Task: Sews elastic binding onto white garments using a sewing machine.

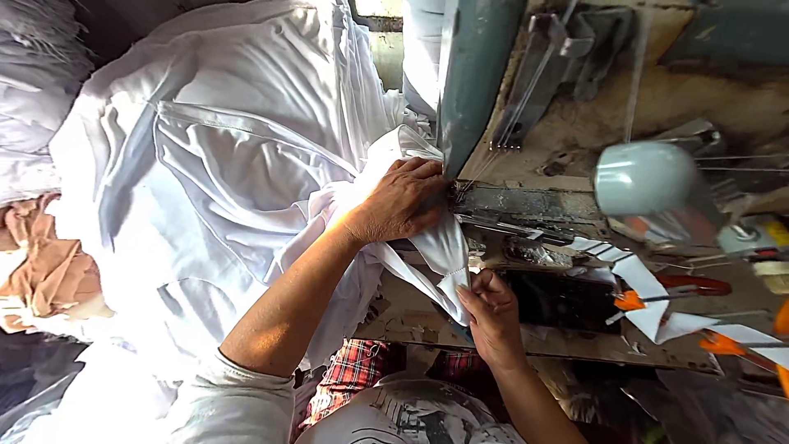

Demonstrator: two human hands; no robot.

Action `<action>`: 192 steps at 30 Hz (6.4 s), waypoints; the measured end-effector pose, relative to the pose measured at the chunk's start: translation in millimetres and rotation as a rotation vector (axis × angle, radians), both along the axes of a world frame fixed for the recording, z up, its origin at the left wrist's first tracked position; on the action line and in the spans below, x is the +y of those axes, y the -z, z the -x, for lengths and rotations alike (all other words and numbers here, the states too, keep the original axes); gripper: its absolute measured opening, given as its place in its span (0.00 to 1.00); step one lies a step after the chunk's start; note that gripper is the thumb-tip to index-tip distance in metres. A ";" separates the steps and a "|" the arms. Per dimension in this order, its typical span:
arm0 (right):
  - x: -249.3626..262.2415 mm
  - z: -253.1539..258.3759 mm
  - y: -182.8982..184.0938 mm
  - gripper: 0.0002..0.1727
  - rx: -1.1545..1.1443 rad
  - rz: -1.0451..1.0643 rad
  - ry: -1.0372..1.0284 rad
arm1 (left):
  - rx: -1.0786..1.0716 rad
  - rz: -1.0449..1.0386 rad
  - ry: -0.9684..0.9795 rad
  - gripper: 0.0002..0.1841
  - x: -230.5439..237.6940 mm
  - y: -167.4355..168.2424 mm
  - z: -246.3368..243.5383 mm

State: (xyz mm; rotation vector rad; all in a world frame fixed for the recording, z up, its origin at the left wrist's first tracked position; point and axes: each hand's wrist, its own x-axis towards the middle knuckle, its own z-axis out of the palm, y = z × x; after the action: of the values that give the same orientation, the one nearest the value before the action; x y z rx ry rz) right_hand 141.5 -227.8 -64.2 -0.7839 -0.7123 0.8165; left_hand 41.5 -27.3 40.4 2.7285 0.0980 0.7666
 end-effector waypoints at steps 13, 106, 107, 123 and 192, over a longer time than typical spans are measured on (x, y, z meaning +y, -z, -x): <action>1.9 21.6 -13.6 0.01 0.179 0.061 -0.003 | 0.017 -0.133 0.155 0.23 36.2 23.1 -9.4; -147.7 -66.6 -13.2 0.11 -1.046 0.350 0.913 | -0.029 -0.224 -0.236 0.27 -70.0 72.8 31.5; -162.5 -78.2 -19.8 0.12 -1.098 0.413 0.992 | -0.036 -0.223 -0.233 0.27 -70.3 73.1 31.4; -217.5 -171.2 -112.3 0.17 -1.340 0.979 0.781 | -0.031 -0.173 -0.220 0.26 -77.0 68.5 32.2; -67.9 12.4 -54.2 0.22 -1.174 0.113 0.005 | 0.090 0.312 0.530 0.18 -116.4 21.9 100.6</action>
State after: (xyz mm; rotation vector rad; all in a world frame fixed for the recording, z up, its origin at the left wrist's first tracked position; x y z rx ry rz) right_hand 129.0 -295.8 -10.1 -1.3698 -1.6992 0.3193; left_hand -59.1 -143.7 18.6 2.3282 -0.4322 0.4316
